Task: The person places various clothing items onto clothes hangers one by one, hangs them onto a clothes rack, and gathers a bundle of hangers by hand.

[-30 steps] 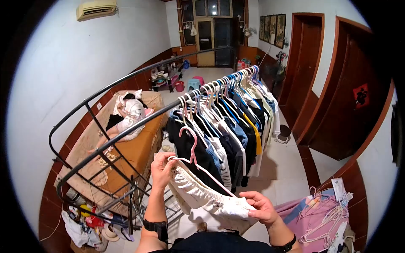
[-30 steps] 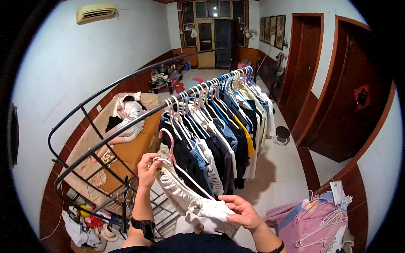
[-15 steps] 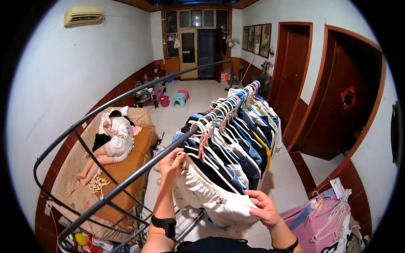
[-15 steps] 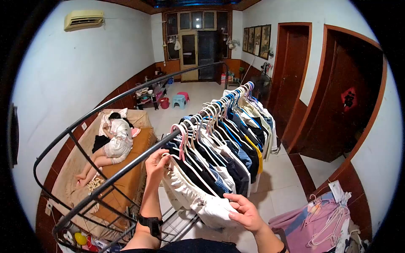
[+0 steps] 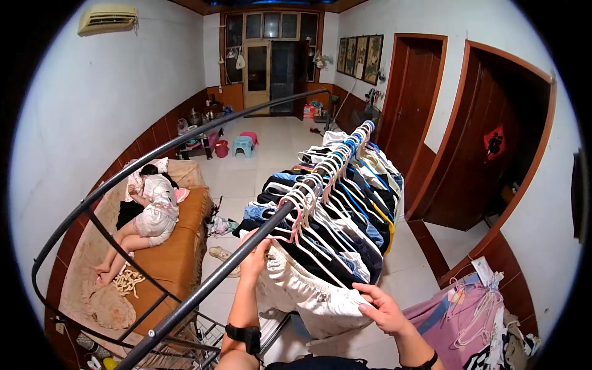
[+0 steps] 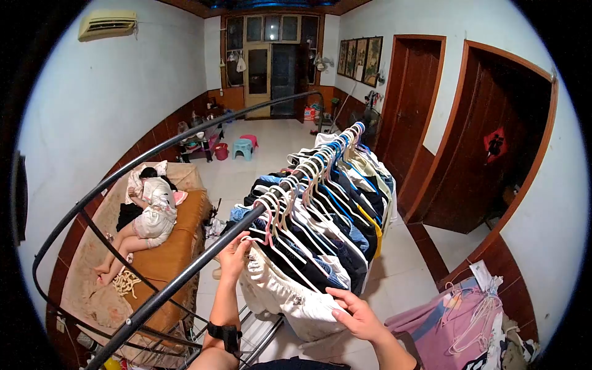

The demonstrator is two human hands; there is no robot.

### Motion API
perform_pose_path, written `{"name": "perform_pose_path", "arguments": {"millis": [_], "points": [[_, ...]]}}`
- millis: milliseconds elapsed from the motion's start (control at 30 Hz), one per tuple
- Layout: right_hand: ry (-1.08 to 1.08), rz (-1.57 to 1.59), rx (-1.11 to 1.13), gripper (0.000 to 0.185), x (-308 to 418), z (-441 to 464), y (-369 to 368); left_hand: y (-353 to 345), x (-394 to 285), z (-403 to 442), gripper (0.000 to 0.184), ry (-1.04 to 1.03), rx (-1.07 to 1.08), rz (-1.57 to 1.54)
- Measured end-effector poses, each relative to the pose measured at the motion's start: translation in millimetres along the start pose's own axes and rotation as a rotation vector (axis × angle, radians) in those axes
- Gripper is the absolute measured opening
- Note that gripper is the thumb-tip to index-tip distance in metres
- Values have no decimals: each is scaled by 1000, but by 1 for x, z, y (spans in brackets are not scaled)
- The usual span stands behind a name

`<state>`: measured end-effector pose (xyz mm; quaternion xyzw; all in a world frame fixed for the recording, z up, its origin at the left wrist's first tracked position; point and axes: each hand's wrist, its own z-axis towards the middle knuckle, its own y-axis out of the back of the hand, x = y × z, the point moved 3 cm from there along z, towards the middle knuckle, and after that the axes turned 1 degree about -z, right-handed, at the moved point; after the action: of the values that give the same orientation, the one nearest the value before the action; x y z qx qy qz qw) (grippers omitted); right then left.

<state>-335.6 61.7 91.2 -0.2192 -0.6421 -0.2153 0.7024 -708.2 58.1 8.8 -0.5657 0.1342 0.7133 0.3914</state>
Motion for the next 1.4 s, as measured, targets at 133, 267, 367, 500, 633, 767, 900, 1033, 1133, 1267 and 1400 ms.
{"name": "perform_pose_path", "arguments": {"millis": [133,267,367,500,633,767,900,1033,1133,1267,1400], "points": [[13,-141,-102,46,-4,0,3,7,25,5,20,-142,-21,170],[51,-167,-222,42,-11,-7,5,-7,-10,-17,33,-193,-64,344],[6,-241,-249,37,-20,-21,12,-25,-57,-49,42,-366,-181,614],[9,-217,-299,34,-20,-39,20,-53,-72,-100,44,-665,-184,691],[47,-74,-305,30,-36,-70,37,-104,-77,-174,36,-779,130,584],[-110,-97,-257,30,-40,-124,45,-139,-57,-268,26,-738,657,480],[-209,-196,-328,30,-45,-202,59,-163,-39,-351,23,-651,960,397],[-207,-127,-477,29,-64,-300,76,-197,-40,-393,18,-557,1001,364],[-142,-40,-598,29,-78,-376,87,-232,-53,-421,15,-537,1090,391],[-83,29,-801,29,-81,-475,94,-292,-70,-476,15,-595,1245,325],[-80,30,-969,29,-75,-564,95,-348,-80,-556,14,-564,1373,193]]}}
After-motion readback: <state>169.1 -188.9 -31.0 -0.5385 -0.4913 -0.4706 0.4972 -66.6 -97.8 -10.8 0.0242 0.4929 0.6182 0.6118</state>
